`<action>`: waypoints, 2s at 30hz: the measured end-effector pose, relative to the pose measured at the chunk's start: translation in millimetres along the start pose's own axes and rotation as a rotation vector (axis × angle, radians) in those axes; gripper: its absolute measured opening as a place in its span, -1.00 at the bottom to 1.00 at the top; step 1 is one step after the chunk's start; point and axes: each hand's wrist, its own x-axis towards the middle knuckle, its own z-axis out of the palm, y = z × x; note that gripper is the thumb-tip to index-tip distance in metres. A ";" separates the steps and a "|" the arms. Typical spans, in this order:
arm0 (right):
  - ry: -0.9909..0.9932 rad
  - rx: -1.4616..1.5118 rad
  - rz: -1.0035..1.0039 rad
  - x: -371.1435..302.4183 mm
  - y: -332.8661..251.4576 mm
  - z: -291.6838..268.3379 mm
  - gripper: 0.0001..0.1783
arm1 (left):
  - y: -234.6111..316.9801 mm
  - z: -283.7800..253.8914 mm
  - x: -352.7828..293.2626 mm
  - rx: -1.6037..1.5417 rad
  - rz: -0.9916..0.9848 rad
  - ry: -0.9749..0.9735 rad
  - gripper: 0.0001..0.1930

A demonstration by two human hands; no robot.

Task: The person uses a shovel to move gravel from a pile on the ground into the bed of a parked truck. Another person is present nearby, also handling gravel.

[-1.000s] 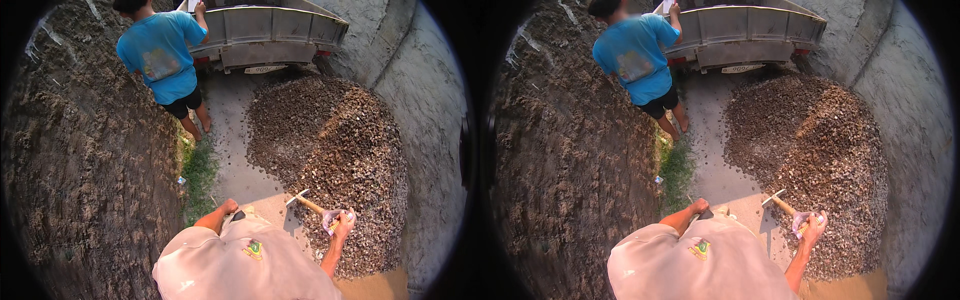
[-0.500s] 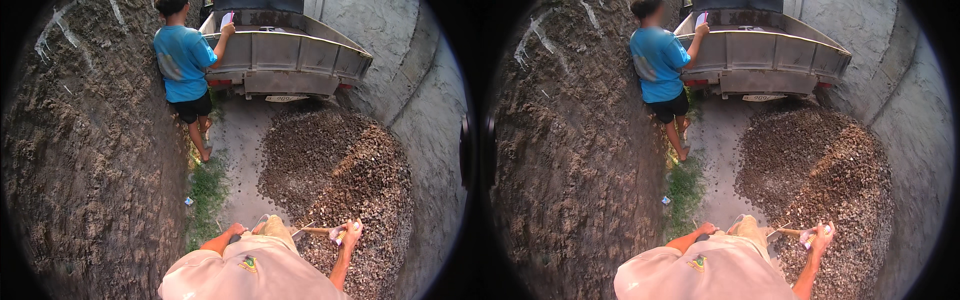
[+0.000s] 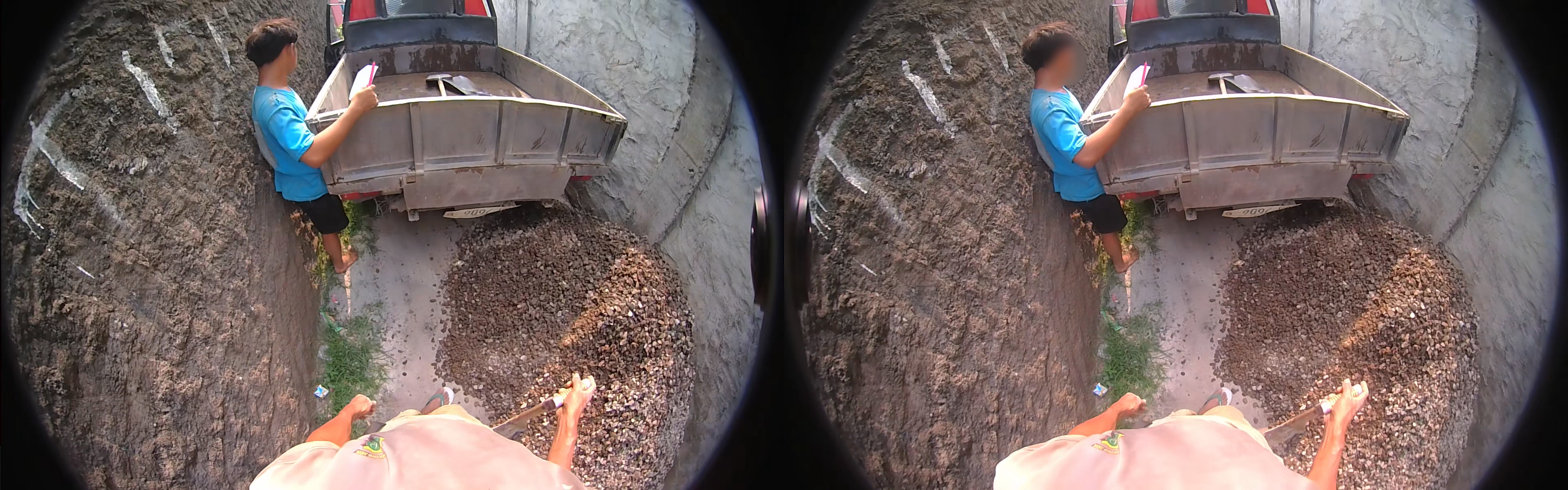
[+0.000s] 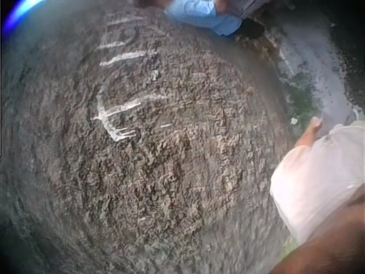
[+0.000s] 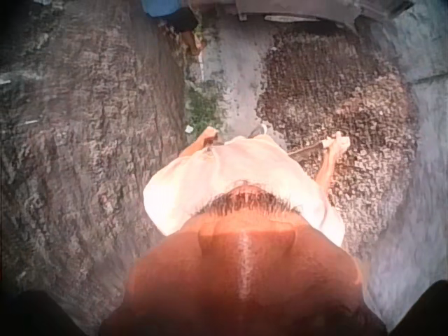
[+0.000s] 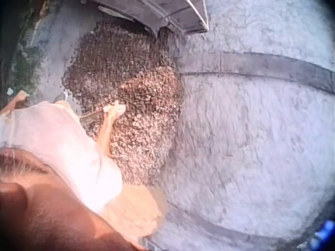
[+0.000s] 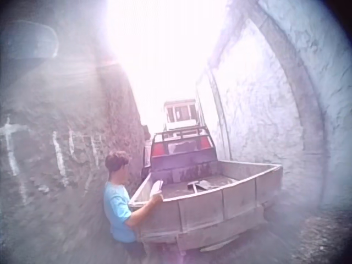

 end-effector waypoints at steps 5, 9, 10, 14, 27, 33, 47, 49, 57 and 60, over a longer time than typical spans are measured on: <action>0.246 0.014 -0.026 27.6 -16.3 16.0 -0.66 | 110.9 -40.7 17.6 -0.177 0.076 0.151 -0.66; 0.171 0.171 -0.171 29.2 -83.6 6.7 -0.65 | 117.4 -48.0 43.7 0.040 0.041 0.061 -0.60; 0.135 0.180 -0.235 15.4 -114.5 9.3 -0.60 | 126.2 -43.8 52.0 0.248 -0.007 0.004 -0.57; -0.056 0.219 -0.365 -40.3 -209.0 22.5 -0.45 | 135.6 -43.1 123.2 0.796 0.193 -0.405 -0.32; -0.110 0.140 -0.629 -39.4 -227.7 196.2 -0.28 | 597.7 -198.4 62.3 0.151 1.127 0.088 -0.39; -0.030 0.068 -0.548 5.7 -173.7 213.5 -0.25 | 771.6 -308.9 54.6 0.181 1.706 0.905 -0.54; 0.181 0.045 -0.483 6.5 -173.9 194.1 -0.43 | 925.8 -360.1 150.5 0.048 1.394 0.793 -0.43; 0.327 -0.198 -0.267 -2.0 -180.9 147.3 -0.61 | 927.6 -344.0 151.2 0.160 1.294 0.900 -0.41; 0.739 -0.590 -0.026 -13.4 -190.1 185.7 -0.75 | 920.9 -331.8 127.9 0.275 1.213 1.133 -0.40; 0.817 -0.658 -0.095 -12.8 -188.2 197.2 -0.70 | 925.3 -315.9 131.7 0.314 1.177 1.127 -0.41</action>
